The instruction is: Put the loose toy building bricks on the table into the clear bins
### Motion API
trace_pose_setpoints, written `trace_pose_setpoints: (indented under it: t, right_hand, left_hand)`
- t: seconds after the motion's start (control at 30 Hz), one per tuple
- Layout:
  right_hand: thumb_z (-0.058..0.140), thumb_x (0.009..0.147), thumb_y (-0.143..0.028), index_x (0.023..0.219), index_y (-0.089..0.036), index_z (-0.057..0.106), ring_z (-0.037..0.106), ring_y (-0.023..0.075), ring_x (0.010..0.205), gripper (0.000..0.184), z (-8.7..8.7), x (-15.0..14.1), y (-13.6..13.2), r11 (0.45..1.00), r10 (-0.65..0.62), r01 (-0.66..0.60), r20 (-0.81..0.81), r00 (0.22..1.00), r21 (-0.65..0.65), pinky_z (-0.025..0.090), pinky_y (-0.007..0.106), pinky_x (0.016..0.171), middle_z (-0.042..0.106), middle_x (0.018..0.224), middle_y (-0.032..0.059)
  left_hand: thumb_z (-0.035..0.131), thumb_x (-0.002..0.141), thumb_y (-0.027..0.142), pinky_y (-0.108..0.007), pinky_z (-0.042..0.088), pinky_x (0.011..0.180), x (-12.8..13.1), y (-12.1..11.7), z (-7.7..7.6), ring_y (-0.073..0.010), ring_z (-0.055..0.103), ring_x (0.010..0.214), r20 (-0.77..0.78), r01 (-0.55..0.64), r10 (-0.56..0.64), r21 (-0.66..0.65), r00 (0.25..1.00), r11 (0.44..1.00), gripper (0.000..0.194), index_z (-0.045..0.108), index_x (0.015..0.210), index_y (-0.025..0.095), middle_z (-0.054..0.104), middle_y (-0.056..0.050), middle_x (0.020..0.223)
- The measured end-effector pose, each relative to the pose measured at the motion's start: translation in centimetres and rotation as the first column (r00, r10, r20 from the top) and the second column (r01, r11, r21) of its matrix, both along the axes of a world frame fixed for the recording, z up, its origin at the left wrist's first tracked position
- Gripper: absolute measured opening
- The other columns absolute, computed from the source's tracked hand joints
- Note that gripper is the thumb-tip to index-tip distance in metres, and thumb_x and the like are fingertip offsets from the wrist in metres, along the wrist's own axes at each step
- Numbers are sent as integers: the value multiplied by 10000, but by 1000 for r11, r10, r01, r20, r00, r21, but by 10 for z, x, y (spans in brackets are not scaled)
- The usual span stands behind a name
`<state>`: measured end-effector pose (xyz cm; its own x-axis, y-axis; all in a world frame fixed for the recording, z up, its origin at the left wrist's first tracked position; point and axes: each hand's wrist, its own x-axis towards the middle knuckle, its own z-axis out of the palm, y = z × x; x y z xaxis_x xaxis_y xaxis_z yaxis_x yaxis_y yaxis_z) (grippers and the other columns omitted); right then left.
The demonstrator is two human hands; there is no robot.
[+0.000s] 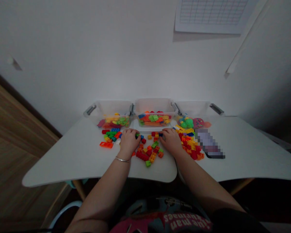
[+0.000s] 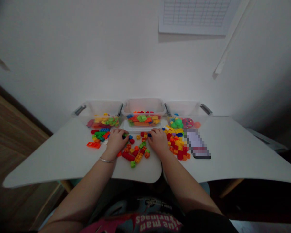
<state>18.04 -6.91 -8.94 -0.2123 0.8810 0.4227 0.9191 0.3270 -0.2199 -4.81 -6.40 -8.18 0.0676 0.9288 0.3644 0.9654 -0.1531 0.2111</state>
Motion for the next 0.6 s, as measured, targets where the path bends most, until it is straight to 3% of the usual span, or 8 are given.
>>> trace_pose_setpoints:
  t: [0.23,0.43,0.6]
  right_hand:
    - [602,883,-299,917,-203,691,562,256,957,135,1,-1,-1,1000,-21,21,37,999,2,422,369,872,687,965,78]
    - [598,890,-363,987,-182,679,567,268,961,221,-1,-3,-1,995,-95,95,52,994,-8,408,372,846,703,959,94]
    - [590,890,-392,1014,-195,692,567,273,991,254,-2,-3,-1,997,-64,66,68,996,-26,395,368,851,715,981,86]
  left_hand:
    - [556,858,338,-400,422,974,0,0,1,-285,536,1062,-8,3,-3,-3,1000,1000,241,715,992,216,680,-81,1073]
    - [544,865,334,-403,419,971,0,0,1,-283,538,1065,-2,5,-5,-12,1000,1000,239,714,984,215,677,-83,1070]
    - [546,861,330,-409,417,968,-1,1,0,-284,540,1058,-16,7,-8,-13,1000,1000,241,715,980,207,679,-89,1063]
